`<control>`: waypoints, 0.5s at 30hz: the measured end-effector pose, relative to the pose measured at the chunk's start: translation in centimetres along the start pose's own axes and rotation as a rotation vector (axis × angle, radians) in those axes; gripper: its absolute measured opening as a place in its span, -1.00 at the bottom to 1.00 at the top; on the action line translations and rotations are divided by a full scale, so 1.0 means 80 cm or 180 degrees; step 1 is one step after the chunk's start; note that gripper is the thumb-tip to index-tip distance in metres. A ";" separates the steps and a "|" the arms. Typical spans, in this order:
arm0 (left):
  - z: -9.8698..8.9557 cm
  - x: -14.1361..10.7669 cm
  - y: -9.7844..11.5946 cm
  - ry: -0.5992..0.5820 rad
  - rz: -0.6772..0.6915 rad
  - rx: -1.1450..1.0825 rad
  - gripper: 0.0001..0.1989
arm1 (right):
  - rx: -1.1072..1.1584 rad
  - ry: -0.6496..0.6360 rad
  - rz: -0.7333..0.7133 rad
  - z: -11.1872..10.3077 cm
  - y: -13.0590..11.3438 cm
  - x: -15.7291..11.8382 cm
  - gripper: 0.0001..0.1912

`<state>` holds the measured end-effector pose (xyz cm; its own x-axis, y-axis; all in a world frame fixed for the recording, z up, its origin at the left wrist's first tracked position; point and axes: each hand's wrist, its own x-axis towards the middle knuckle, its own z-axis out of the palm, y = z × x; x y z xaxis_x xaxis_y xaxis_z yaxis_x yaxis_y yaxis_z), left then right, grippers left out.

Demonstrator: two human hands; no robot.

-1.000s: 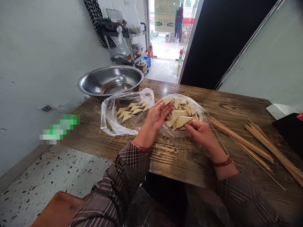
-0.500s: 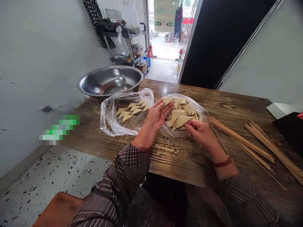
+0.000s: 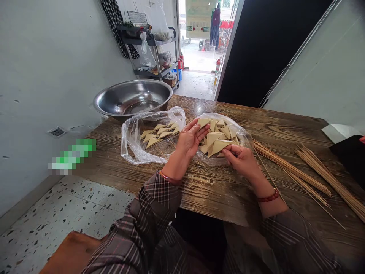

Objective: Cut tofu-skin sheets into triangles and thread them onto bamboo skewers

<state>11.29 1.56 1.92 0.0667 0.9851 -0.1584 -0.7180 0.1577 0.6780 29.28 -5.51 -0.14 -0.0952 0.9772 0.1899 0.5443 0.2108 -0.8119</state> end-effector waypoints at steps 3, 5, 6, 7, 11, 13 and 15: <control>0.000 0.000 -0.002 -0.0026 0.0017 0.0015 -0.81 | 0.0006 0.0005 -0.0004 0.001 0.000 -0.001 -0.69; 0.001 -0.001 -0.002 -0.0034 0.0027 0.0032 -0.82 | -0.0009 0.0022 -0.0005 0.001 0.001 -0.001 -0.69; 0.001 -0.001 -0.003 -0.0026 0.0024 0.0046 -0.82 | -0.0031 0.0034 -0.0009 0.002 0.001 -0.002 -0.69; 0.002 -0.001 -0.003 -0.0012 0.0021 0.0065 -0.81 | -0.0063 0.0049 -0.0016 0.002 0.001 -0.002 -0.69; 0.004 -0.003 -0.003 0.0002 0.0010 0.0100 -0.82 | -0.0166 0.0104 -0.0074 0.004 0.002 -0.003 -0.71; 0.004 -0.004 -0.003 -0.0021 0.0001 0.0087 -0.83 | -0.0153 0.0117 -0.0102 0.005 0.003 -0.002 -0.71; 0.004 -0.004 -0.004 -0.0034 -0.0039 0.0071 -0.82 | -0.0105 0.0138 -0.0121 0.007 0.003 -0.002 -0.71</control>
<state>11.74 1.21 1.95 0.0829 0.9838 -0.1593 -0.7015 0.1711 0.6918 29.00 -5.57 -0.68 -0.0805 0.9662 0.2448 0.5681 0.2463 -0.7852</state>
